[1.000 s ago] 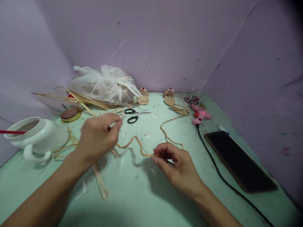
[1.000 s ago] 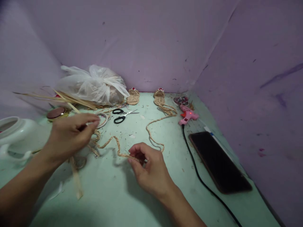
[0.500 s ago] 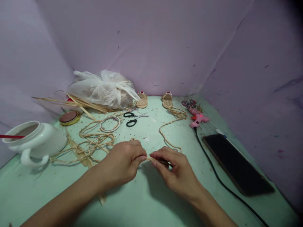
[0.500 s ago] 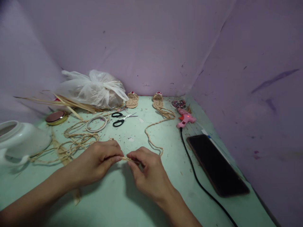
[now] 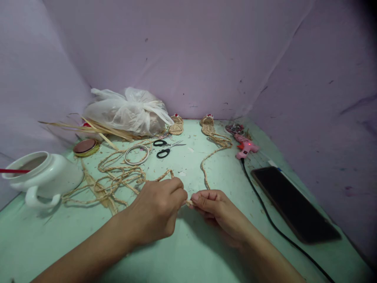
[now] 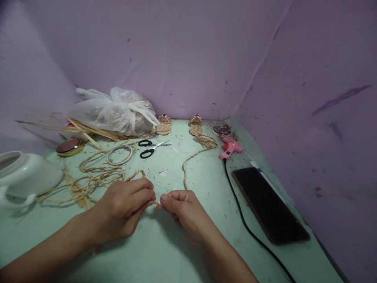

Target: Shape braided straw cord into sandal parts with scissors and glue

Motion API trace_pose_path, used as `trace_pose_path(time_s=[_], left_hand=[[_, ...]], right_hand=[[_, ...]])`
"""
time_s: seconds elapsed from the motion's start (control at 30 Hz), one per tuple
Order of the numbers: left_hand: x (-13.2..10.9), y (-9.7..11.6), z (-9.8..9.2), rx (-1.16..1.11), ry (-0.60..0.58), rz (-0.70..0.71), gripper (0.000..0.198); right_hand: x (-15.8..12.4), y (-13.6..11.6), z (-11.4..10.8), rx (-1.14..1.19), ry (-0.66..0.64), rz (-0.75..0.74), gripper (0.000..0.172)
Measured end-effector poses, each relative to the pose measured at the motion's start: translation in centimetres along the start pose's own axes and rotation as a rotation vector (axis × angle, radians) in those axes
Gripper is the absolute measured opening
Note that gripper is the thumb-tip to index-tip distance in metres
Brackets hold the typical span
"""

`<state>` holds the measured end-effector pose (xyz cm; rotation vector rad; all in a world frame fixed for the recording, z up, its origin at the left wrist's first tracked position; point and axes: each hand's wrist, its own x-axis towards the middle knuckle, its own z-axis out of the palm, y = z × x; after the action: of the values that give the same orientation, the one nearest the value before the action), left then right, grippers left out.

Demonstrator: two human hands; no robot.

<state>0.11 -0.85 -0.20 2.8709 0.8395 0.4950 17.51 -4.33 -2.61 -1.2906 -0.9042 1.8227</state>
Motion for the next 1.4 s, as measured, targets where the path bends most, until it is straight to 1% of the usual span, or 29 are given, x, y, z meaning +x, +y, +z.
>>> trace_pose_path(time_s=[0.13,0.23,0.3,0.37,0.5,0.6,0.67,0.7,0.77,0.83,0.87,0.93,0.97,1.03,1.13,1.17,1.23,1.3,1.4], left_hand=[[-0.2,-0.2,0.3,0.090,0.099,0.098,0.019],[-0.2,-0.4,0.4,0.105,0.141,0.143,0.021],[-0.2,-0.5,0.4,0.108,0.161,0.160,0.022],[-0.1,-0.6,0.4,0.124,0.171,0.182,0.021],[-0.3,-0.8,0.4,0.176,0.224,0.269,0.023],[-0.7,-1.1,0.5,0.212,0.258,0.327,0.021],[-0.8,-1.3,0.7,0.222,0.261,0.353,0.021],[-0.8,-1.3,0.9,0.223,0.273,0.363,0.021],[-0.7,-1.3,1.3,0.205,0.328,0.366,0.019],[-0.5,-1.1,1.6,0.133,0.343,0.311,0.018],[-0.4,-1.0,1.7,0.076,0.316,0.255,0.018],[-0.2,-0.6,1.6,-0.061,0.204,0.125,0.019],[-0.1,-0.3,1.4,-0.134,0.147,0.065,0.020],[0.0,0.1,0.9,-0.271,0.076,-0.033,0.022],[0.1,0.6,0.3,-0.459,0.040,-0.149,0.021],[0.2,0.6,0.2,-0.514,0.039,-0.174,0.020],[0.2,0.7,0.3,-0.597,0.039,-0.221,0.019],[0.3,0.5,0.6,-0.634,0.016,-0.303,0.018],[0.5,0.2,1.1,-0.644,-0.064,-0.452,0.018]], right_hand=[[-0.1,-0.3,0.1,0.116,-0.046,0.104,0.036],[-0.1,-0.3,0.1,0.171,-0.057,0.126,0.033],[0.0,-0.1,0.1,0.199,-0.092,0.128,0.027],[0.1,0.1,0.0,0.236,-0.169,0.152,0.024],[0.3,0.4,-0.6,0.374,-0.337,0.261,0.023],[0.3,0.4,-0.9,0.462,-0.408,0.347,0.023],[0.4,0.4,-0.9,0.465,-0.399,0.361,0.023],[0.4,0.4,-0.7,0.447,-0.362,0.337,0.023],[0.4,0.4,-0.2,0.346,-0.221,0.211,0.023],[0.3,0.6,0.3,0.130,-0.039,0.014,0.024],[0.3,0.7,0.6,-0.016,0.044,-0.095,0.026],[0.1,0.9,0.9,-0.326,0.157,-0.312,0.029],[0.0,1.0,1.0,-0.463,0.189,-0.409,0.031],[-0.2,1.3,1.1,-0.670,0.218,-0.577,0.031],[-0.4,1.5,1.1,-0.810,0.217,-0.743,0.030],[-0.4,1.5,1.0,-0.821,0.208,-0.769,0.030],[-0.3,1.5,0.8,-0.803,0.171,-0.741,0.032],[-0.1,1.2,0.5,-0.764,0.136,-0.640,0.037],[-0.1,0.8,0.0,-0.696,0.104,-0.482,0.047]])
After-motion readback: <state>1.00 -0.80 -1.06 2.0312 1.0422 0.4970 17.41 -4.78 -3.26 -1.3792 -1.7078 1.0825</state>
